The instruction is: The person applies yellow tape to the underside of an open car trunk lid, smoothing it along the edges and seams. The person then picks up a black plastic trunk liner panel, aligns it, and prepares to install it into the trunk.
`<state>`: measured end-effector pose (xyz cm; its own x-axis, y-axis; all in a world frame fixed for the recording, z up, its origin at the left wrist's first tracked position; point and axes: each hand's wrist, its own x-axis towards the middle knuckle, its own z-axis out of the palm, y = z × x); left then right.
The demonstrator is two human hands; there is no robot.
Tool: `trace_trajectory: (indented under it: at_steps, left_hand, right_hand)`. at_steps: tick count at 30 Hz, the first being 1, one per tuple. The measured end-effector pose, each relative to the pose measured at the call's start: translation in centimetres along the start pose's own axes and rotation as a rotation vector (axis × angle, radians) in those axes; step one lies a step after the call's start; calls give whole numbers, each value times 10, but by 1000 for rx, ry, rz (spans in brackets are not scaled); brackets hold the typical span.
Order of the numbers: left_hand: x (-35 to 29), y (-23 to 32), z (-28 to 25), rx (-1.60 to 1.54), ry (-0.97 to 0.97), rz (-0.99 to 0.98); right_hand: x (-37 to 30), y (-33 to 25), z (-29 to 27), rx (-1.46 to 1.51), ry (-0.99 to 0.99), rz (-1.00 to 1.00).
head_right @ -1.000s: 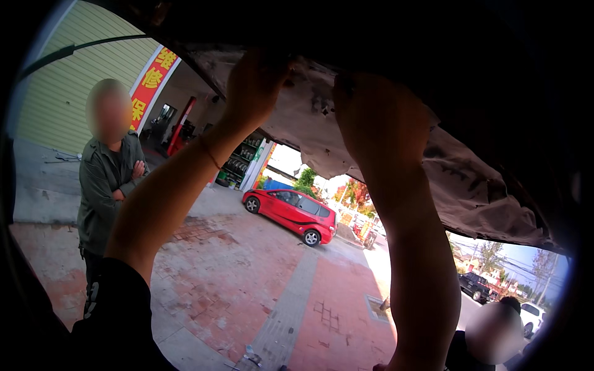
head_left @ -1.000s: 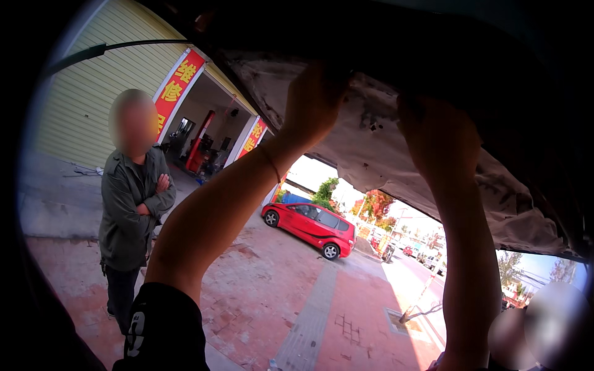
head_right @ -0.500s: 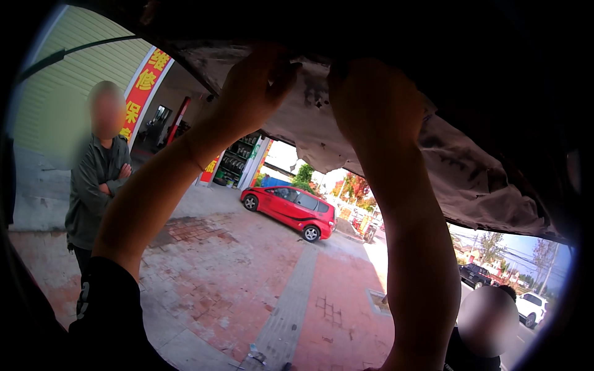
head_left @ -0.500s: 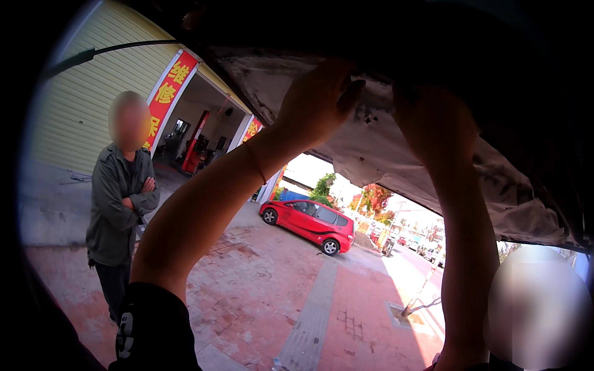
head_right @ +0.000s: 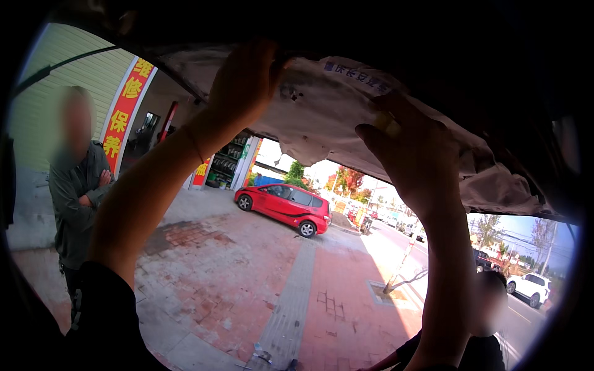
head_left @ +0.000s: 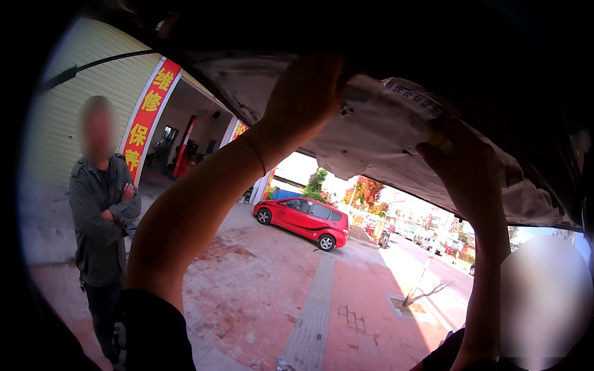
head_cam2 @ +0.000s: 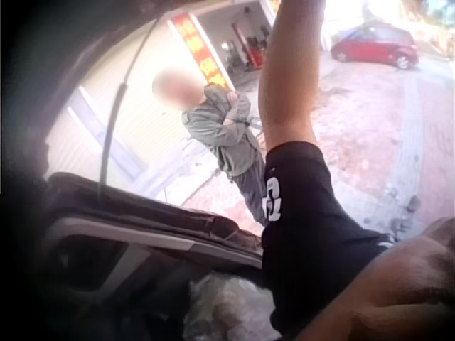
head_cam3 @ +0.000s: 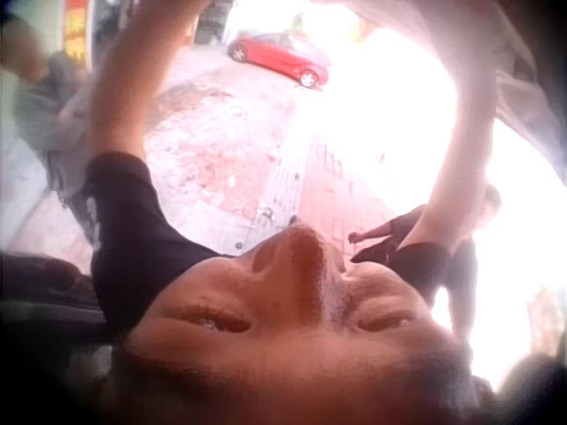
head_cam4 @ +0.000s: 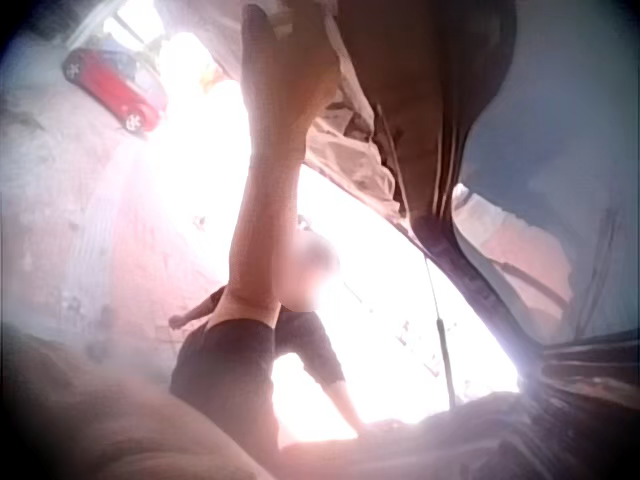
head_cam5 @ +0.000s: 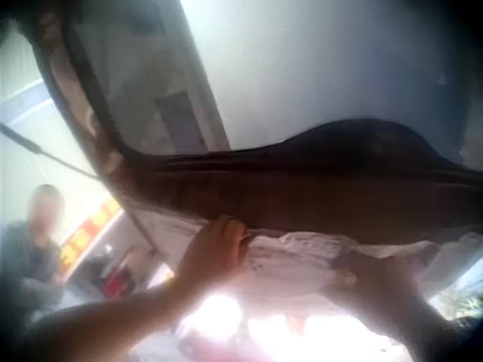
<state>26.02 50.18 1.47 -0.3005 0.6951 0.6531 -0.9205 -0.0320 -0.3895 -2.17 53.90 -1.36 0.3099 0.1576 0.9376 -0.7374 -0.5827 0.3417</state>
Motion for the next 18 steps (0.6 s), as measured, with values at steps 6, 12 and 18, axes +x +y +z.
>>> trace_trajectory:
  at_steps: [6, 12, 18]
  left_hand:
    - [1, -7, -12, 129, -63, -11]
    - [33, 42, -11, 20, -177, 109]
    - [59, 95, 18, -175, -153, 445]
  right_hand:
    - [-22, 90, -42, -525, 222, -81]
    - [5, 90, -33, -619, 430, -51]
    - [-6, 73, -38, -631, 380, -86]
